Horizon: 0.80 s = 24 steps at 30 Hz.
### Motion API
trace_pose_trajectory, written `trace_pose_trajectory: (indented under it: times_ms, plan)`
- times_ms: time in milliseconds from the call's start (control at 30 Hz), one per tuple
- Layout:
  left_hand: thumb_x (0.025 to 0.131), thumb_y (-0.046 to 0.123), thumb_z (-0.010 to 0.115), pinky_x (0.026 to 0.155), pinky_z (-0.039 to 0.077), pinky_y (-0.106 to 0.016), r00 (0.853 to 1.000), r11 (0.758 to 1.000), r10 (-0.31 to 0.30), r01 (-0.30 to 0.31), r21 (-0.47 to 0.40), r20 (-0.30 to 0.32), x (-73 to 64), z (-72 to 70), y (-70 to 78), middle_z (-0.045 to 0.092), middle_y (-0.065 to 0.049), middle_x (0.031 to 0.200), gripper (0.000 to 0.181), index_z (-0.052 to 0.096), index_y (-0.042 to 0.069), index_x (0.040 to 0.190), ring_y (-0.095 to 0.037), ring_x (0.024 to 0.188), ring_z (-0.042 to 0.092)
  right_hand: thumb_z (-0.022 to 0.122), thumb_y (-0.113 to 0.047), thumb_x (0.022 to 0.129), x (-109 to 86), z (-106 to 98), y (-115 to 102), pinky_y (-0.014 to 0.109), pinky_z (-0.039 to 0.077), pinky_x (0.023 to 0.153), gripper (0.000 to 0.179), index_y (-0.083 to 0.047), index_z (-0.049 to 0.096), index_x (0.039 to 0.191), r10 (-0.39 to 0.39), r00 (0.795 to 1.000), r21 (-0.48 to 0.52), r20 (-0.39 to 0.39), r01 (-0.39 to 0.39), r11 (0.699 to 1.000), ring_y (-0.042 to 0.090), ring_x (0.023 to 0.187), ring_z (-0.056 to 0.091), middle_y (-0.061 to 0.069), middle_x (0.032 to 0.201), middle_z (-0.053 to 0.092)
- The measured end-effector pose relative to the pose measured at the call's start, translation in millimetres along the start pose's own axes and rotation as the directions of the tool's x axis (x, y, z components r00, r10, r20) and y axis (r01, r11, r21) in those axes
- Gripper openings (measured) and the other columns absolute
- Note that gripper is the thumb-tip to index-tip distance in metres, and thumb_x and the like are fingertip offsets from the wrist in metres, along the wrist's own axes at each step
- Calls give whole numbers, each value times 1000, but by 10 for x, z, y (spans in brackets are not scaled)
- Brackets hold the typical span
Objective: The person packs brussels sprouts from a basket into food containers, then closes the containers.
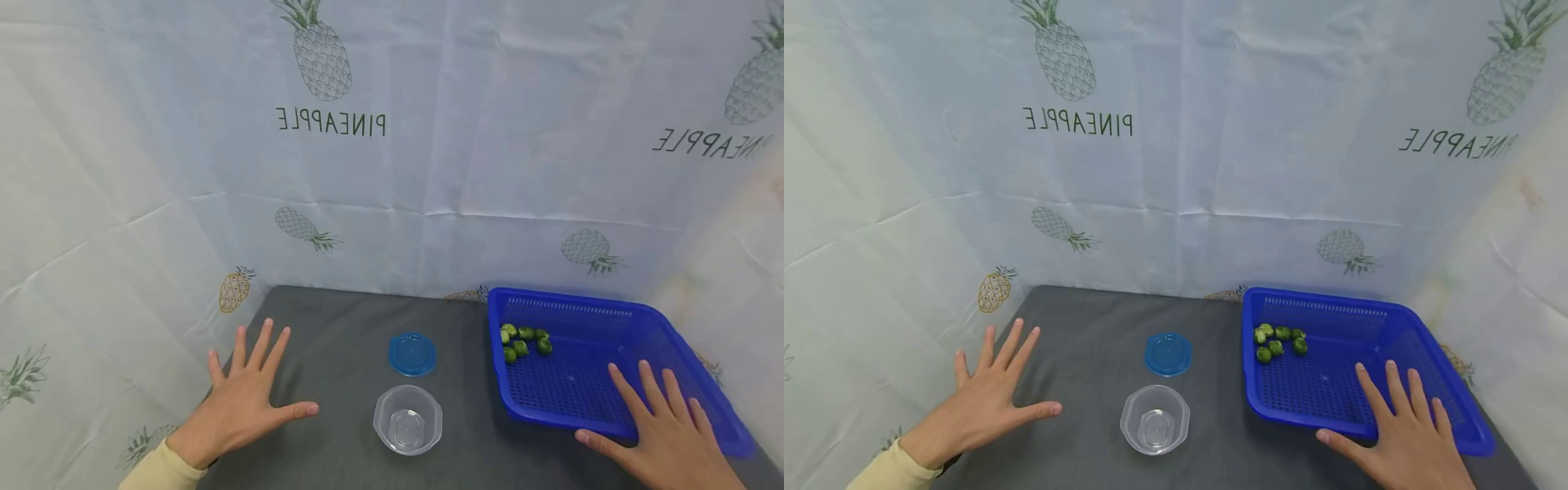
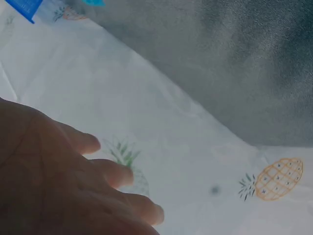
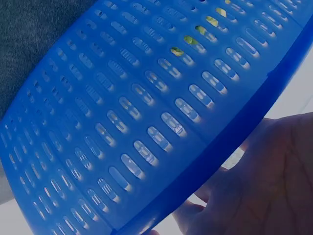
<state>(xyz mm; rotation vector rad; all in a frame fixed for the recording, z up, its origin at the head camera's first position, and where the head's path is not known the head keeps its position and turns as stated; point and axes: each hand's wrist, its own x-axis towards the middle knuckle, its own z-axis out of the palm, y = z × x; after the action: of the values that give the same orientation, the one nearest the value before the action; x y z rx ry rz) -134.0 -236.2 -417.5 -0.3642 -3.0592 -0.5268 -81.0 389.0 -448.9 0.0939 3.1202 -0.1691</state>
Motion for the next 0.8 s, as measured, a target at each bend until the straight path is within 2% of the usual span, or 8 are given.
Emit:
trace_pose_trajectory:
  times_ms: [100,200,300,400,500,567,667,800]
  plan:
    - [84,84,71,107,-7,-99,1000,999,6,-6,-38,18,14,13,16,-12,-13,183,128,0,29,176,-65,161,-13,58,-85,93,-5,-38,30,94,2,110,123,-13,0,175,-8,1000,2,-10,8,1000,71,152,-16,45,170,-4]
    - [88,79,71,113,-1,-95,999,993,19,-13,-116,47,44,28,47,-8,-17,183,123,2,27,176,-63,162,-8,59,-80,97,20,-102,57,93,7,111,117,-8,8,174,-24,1000,18,-18,25,1000,72,153,-7,46,169,1]
    - [94,77,67,120,16,-88,996,977,33,-15,-214,79,95,61,114,4,-19,183,115,8,23,176,-58,165,6,60,-73,100,77,-221,66,94,16,109,109,-5,16,173,-55,998,50,-27,57,997,73,153,6,46,169,9]
    - [96,75,65,119,41,-76,994,947,30,4,-321,101,172,116,227,25,-18,179,104,22,20,174,-50,161,33,62,-66,103,166,-371,28,93,26,104,101,-5,22,173,-102,994,98,-28,104,990,72,150,21,43,171,17]
    - [97,69,69,109,58,-59,993,885,10,45,-463,117,279,189,359,48,-14,168,89,40,22,167,-37,144,60,64,-60,105,282,-525,-43,90,34,100,93,-4,30,170,-152,988,157,-29,155,975,70,145,34,40,169,28]
    - [98,63,73,98,65,-47,993,834,3,63,-548,120,346,240,423,60,-12,157,77,50,24,161,-26,128,71,65,-57,105,389,-603,-104,87,39,101,89,-3,34,169,-182,982,189,-38,186,964,68,143,39,39,167,34]
    - [102,51,74,90,66,-40,991,762,55,40,-646,126,460,341,495,71,-10,139,62,59,20,153,-22,113,76,66,-53,106,553,-683,-157,82,46,101,81,-1,42,164,-224,973,202,-63,232,951,64,140,48,37,162,45]
    - [106,40,71,90,68,-44,973,690,165,1,-724,159,593,497,561,75,-14,123,54,62,8,149,-34,106,78,65,-51,108,773,-704,-167,75,55,98,71,-3,51,159,-261,964,209,-47,265,941,58,134,59,33,156,54]
